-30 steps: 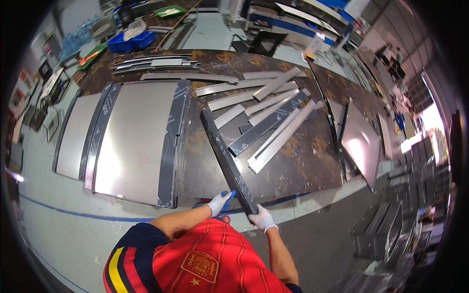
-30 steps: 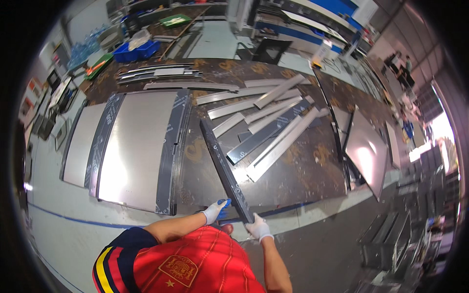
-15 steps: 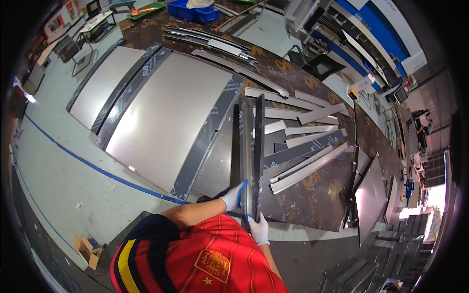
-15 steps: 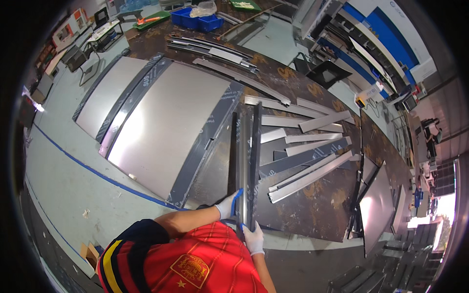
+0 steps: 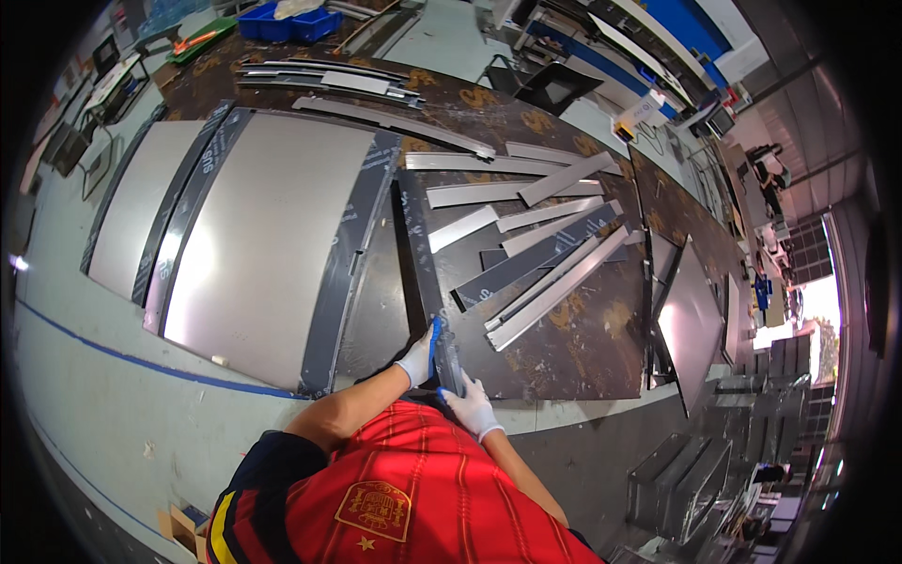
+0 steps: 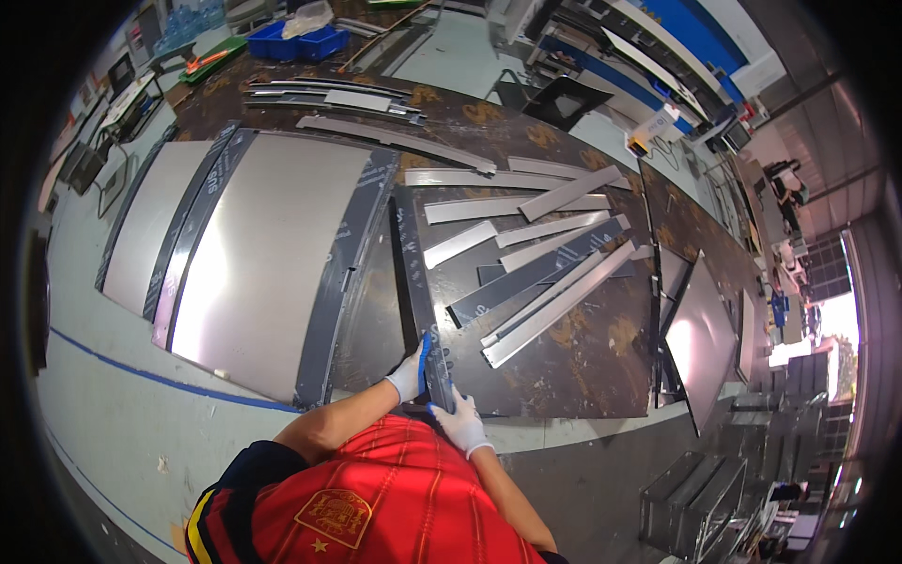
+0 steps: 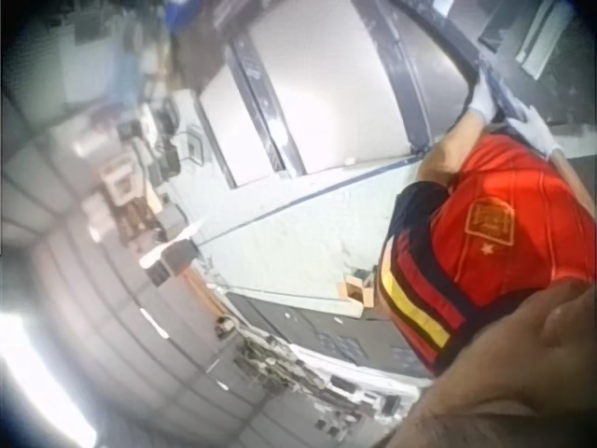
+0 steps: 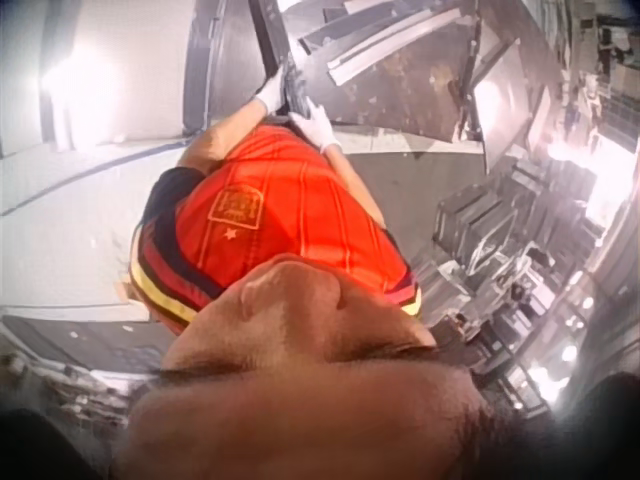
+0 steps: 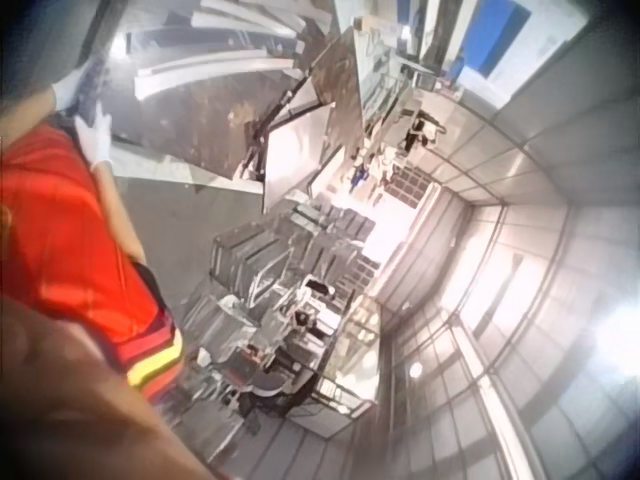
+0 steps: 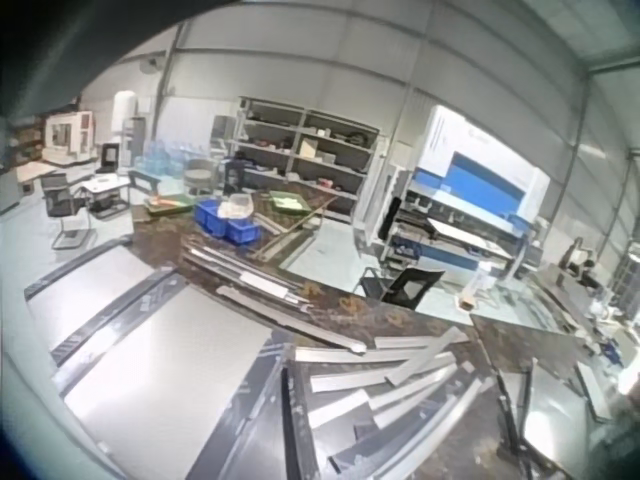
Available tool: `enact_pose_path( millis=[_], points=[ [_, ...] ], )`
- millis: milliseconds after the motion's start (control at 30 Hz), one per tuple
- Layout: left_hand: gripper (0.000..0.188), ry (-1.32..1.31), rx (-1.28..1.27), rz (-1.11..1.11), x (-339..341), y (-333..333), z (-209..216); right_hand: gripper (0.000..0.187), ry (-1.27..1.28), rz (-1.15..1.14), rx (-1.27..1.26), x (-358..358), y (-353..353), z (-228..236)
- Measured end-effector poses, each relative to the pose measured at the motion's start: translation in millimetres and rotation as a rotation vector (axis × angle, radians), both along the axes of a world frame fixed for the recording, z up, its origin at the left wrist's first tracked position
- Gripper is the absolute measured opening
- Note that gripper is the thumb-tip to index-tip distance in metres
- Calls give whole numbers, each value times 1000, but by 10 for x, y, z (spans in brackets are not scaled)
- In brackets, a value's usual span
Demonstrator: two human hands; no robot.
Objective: The person arranges and stacks stainless steel sheets and strips on a workbench. They repeatedly pick up, align, and place the metal pieces into neat piles, occasionally shifting larger sheets to make space.
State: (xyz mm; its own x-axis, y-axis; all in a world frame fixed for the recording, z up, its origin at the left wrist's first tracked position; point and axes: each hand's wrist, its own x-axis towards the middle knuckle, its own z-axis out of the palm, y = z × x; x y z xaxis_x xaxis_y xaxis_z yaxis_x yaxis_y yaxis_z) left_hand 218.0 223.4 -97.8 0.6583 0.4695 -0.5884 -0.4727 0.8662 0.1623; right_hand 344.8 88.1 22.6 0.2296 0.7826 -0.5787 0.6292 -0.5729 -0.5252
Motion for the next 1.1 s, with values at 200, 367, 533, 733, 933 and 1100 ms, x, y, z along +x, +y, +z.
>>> enact_pose_path(
  millis=[200, 367, 533, 733, 933, 1100],
  points=[
    [40, 257, 194, 25, 194, 88, 80, 98, -116, 149, 31, 52, 85, -127],
    [101, 1228, 565, 69, 540, 86, 28, 89, 7, 6, 55, 74, 78, -354],
    [102, 1637, 863, -192, 807, 101, -23, 61, -128, 23, 122, 366, -98, -645],
    [90, 1677, 952, -290, 1421, 175, 244, 54, -107, -129, 215, 891, -195, -914],
    [85, 1684, 971, -650, 2081, 147, 529, 47, -61, -206, 215, 1487, -392, -1071],
    [97, 1841, 929, -615, 2592, -185, 390, 42, -85, -331, 218, 1749, -569, -1146]
  ],
)
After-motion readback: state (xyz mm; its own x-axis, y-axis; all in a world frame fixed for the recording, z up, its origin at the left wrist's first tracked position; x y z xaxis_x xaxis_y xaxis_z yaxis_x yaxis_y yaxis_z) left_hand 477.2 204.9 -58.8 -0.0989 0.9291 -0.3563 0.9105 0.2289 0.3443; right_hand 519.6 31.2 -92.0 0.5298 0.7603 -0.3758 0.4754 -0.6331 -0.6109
